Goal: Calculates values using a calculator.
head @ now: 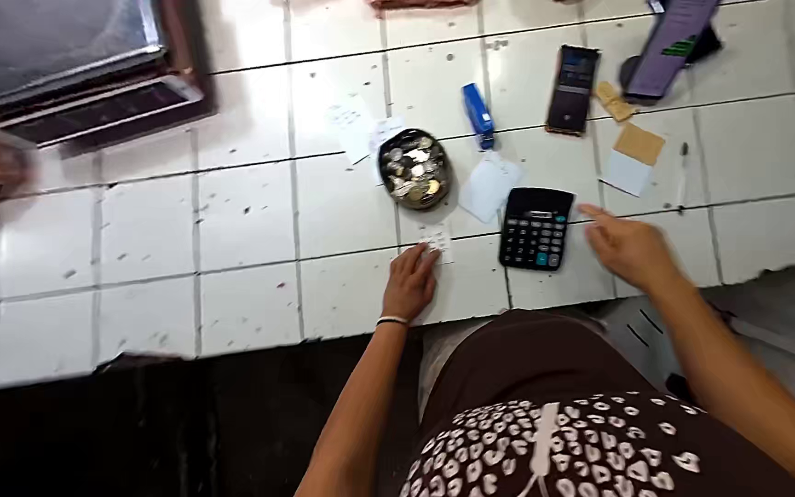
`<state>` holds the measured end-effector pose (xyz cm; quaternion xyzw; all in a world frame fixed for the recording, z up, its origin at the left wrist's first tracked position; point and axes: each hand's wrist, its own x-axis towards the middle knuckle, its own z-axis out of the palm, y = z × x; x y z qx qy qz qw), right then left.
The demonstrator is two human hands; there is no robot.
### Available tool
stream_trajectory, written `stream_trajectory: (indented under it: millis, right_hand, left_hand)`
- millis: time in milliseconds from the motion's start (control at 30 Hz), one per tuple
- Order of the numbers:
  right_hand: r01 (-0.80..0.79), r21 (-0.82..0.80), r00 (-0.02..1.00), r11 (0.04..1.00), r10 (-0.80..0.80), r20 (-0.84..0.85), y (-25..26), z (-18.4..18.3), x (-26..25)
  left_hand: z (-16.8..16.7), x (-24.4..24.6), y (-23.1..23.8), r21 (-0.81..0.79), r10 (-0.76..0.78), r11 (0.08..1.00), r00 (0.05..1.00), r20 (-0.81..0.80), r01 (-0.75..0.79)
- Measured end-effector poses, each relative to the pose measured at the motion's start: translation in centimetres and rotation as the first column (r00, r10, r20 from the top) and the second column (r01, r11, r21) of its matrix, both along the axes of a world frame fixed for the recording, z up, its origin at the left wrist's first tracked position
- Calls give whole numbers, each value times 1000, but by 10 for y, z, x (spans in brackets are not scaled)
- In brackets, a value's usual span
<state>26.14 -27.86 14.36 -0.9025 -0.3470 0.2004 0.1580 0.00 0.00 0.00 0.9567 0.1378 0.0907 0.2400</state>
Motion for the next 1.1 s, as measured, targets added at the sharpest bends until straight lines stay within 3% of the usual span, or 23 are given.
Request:
stream_trajectory:
  millis: [67, 167, 600, 700, 867, 1100]
  right_hand:
    - [44, -70, 999, 997, -46, -28, -6, -33, -6]
    - [81, -107, 997, 991, -83, -7, -5, -55, -12]
    - [304, -161, 953, 939, -298, 60, 21, -49, -40]
    - [258, -77, 966, 963, -254, 54, 27, -48, -66]
    - [221, -165, 967, 961, -238, -93, 32, -67, -120]
    - [221, -114, 975, 969, -223, -7, 47, -74, -125]
  left_hand:
    - [-2, 1, -2, 16, -12, 1000, 1000, 25, 11]
    - [-1, 4, -3, 57, -34, 998, 997, 66, 30]
    - [3, 5, -2, 53, -106, 993, 994, 3, 106]
    - [1, 6, -1, 48, -132, 990, 991, -7, 132]
    - [-4, 4, 1, 21, -146, 989, 989, 0, 145]
    - [-3, 6, 2, 41, -132, 990, 991, 7, 131]
